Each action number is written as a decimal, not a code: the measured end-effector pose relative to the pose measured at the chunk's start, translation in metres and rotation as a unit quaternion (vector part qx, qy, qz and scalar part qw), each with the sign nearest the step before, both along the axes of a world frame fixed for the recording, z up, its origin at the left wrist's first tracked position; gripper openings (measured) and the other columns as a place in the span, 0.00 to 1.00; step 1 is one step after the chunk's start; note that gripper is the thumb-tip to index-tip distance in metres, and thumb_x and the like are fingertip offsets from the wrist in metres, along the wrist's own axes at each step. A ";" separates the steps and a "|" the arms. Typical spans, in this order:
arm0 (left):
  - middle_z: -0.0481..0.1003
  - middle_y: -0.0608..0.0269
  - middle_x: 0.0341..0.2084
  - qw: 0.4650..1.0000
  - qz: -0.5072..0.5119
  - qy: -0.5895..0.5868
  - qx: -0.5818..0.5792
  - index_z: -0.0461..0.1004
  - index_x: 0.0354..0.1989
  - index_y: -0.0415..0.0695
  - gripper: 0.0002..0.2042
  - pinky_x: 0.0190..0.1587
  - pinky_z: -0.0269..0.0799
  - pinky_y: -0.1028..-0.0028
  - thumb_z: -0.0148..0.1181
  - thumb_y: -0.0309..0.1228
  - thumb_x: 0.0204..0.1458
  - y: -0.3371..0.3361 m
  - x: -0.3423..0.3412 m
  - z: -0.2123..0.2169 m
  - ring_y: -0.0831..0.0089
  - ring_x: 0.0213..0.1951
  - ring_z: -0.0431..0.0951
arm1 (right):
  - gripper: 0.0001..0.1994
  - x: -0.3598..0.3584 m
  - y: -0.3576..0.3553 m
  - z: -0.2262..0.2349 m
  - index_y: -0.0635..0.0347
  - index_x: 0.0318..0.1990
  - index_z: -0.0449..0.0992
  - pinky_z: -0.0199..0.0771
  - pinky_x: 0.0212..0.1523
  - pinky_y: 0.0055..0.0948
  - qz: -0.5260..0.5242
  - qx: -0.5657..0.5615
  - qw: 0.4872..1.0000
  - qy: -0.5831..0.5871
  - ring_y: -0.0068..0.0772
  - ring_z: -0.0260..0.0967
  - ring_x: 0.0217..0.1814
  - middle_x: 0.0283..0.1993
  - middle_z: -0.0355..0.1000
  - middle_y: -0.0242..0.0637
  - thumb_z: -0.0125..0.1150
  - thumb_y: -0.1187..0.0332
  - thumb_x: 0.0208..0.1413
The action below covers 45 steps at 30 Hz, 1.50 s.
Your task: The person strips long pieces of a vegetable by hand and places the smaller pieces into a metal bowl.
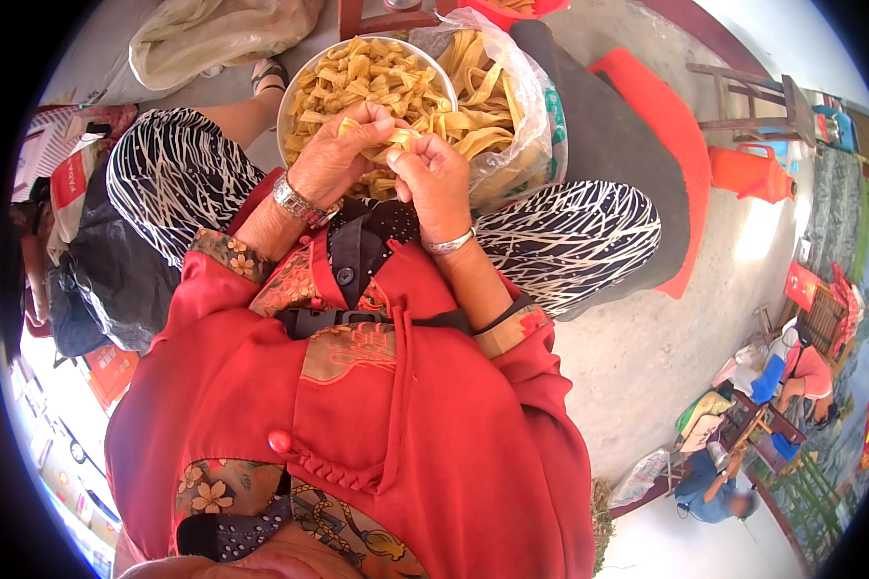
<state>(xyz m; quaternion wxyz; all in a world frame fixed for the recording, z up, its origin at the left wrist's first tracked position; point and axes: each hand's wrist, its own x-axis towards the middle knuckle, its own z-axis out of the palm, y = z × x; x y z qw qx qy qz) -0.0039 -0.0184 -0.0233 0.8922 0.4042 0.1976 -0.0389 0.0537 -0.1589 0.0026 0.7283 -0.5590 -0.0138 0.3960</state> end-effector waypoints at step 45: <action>0.67 0.74 0.35 0.994 0.003 -0.104 0.027 0.67 0.40 0.47 0.12 0.42 0.66 0.80 0.56 0.18 0.48 0.008 -0.009 -0.013 0.83 0.38 0.67 | 0.13 -0.007 -0.003 -0.023 0.62 0.45 0.69 0.55 0.20 0.16 0.041 -0.100 0.949 -0.298 0.12 0.55 0.18 0.16 0.61 0.24 0.59 0.78 0.50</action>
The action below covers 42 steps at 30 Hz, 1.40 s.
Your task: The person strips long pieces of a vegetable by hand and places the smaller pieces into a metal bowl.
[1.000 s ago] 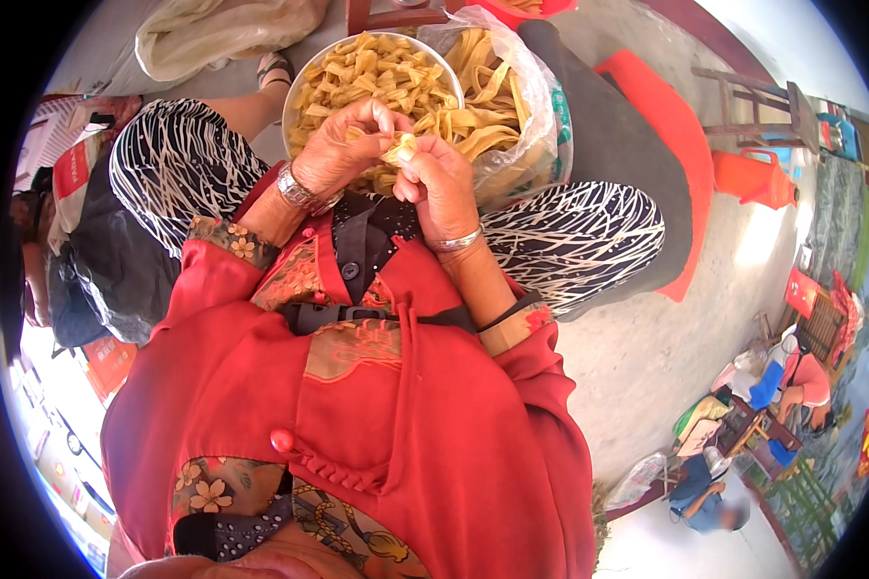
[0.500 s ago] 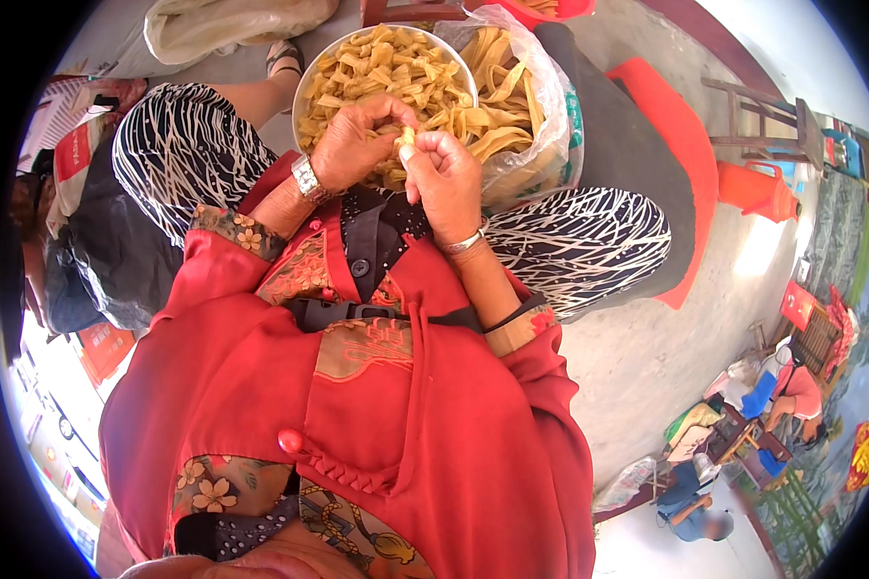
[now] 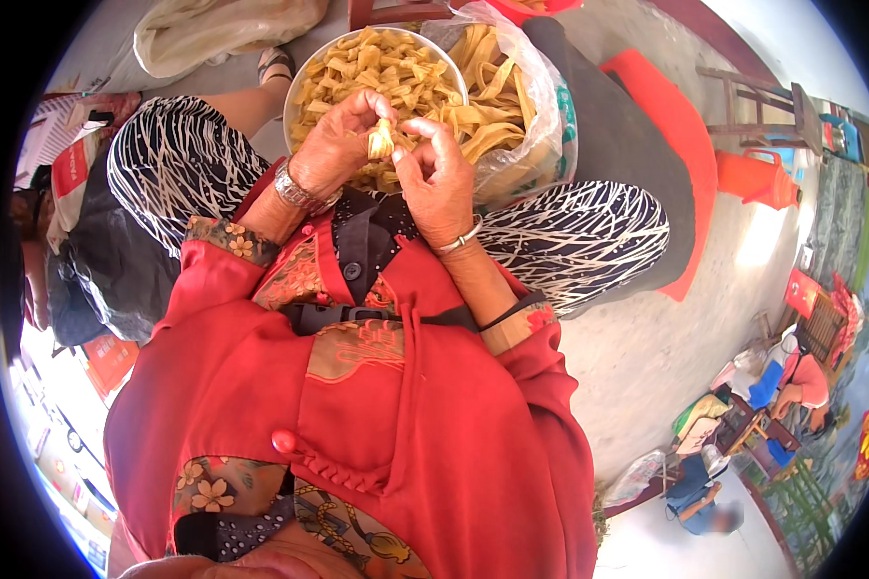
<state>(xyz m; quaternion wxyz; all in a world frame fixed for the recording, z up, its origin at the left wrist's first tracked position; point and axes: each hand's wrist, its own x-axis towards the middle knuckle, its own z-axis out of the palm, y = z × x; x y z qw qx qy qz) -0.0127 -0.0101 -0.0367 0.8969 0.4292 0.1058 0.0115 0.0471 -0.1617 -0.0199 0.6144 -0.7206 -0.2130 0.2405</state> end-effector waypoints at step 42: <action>0.69 0.67 0.34 0.970 -0.039 0.055 0.235 0.68 0.40 0.41 0.11 0.41 0.68 0.73 0.49 0.31 0.50 0.006 0.002 -0.002 0.76 0.36 0.68 | 0.11 0.004 0.001 -0.006 0.62 0.43 0.70 0.68 0.36 0.41 0.081 -0.146 0.961 -0.220 0.52 0.69 0.39 0.36 0.70 0.48 0.50 0.67 0.56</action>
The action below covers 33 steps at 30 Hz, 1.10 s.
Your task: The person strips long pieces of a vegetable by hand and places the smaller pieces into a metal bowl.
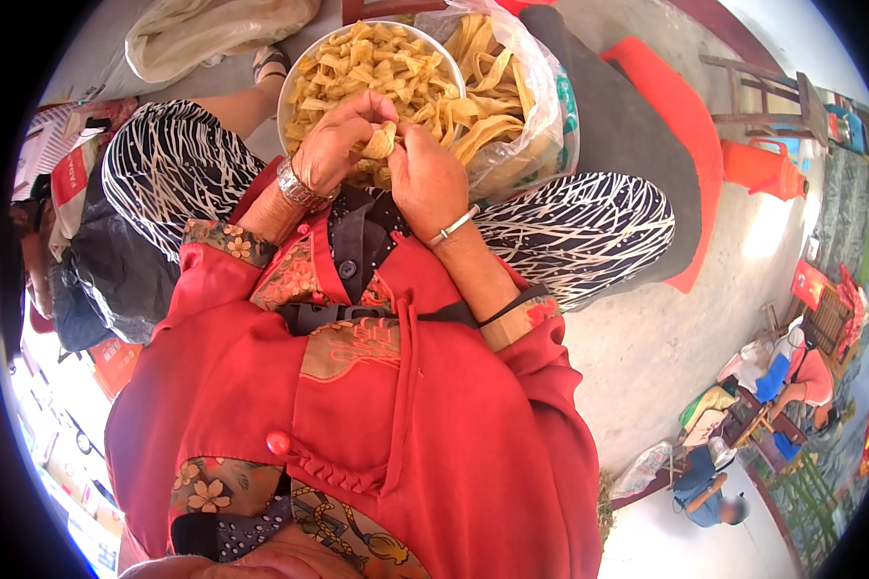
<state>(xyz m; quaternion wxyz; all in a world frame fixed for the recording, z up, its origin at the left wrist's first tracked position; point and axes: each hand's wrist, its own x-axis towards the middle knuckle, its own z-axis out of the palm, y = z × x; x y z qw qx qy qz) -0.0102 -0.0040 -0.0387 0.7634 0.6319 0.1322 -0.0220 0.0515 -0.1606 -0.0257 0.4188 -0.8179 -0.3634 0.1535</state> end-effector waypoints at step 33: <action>0.70 0.57 0.40 0.895 -0.010 -0.005 -0.447 0.68 0.46 0.39 0.22 0.33 0.73 0.72 0.42 0.48 0.60 -0.003 -0.012 0.010 0.74 0.29 0.70 | 0.17 0.002 -0.007 0.013 0.64 0.28 0.69 0.61 0.23 0.25 0.046 0.070 0.988 0.126 0.24 0.62 0.20 0.19 0.65 0.34 0.47 0.59 0.63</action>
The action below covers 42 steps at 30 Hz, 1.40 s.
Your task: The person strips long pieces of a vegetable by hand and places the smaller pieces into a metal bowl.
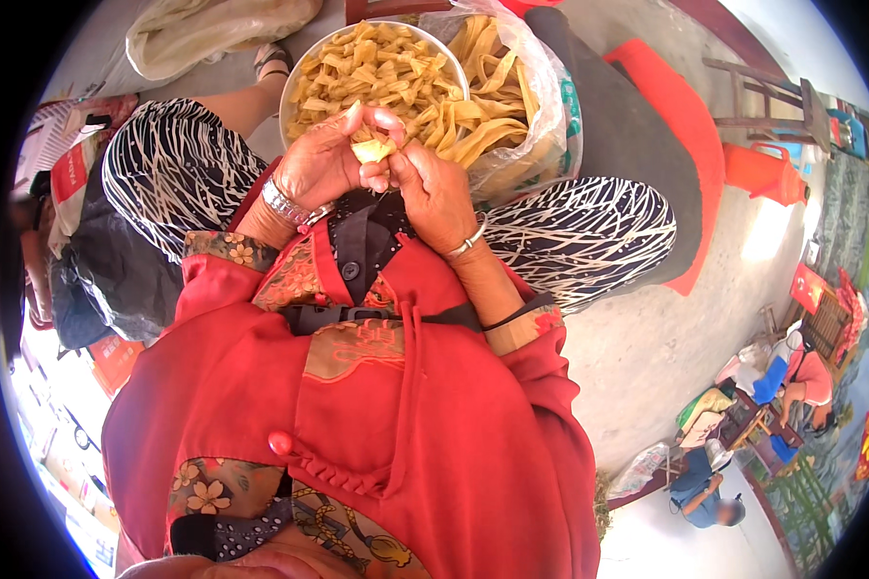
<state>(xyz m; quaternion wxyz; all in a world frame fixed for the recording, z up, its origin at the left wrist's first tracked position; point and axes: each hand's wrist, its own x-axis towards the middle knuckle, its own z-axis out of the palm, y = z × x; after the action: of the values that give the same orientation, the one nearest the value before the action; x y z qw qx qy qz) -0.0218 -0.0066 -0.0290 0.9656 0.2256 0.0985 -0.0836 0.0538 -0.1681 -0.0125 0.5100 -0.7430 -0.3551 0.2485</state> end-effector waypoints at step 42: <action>0.63 0.77 0.15 0.957 0.017 0.141 0.252 0.71 0.34 0.42 0.05 0.13 0.48 0.85 0.59 0.28 0.52 0.007 -0.001 0.024 0.89 0.12 0.54 | 0.14 0.005 -0.001 0.009 0.66 0.33 0.70 0.67 0.29 0.21 0.030 -0.021 0.991 0.129 0.23 0.65 0.24 0.24 0.68 0.33 0.47 0.62 0.62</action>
<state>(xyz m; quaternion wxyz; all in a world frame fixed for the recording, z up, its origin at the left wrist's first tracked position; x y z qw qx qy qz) -0.0228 0.0006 -0.0054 0.8548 0.4460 0.2558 -0.0706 0.0586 -0.1686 -0.0032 0.5284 -0.7041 -0.3031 0.3649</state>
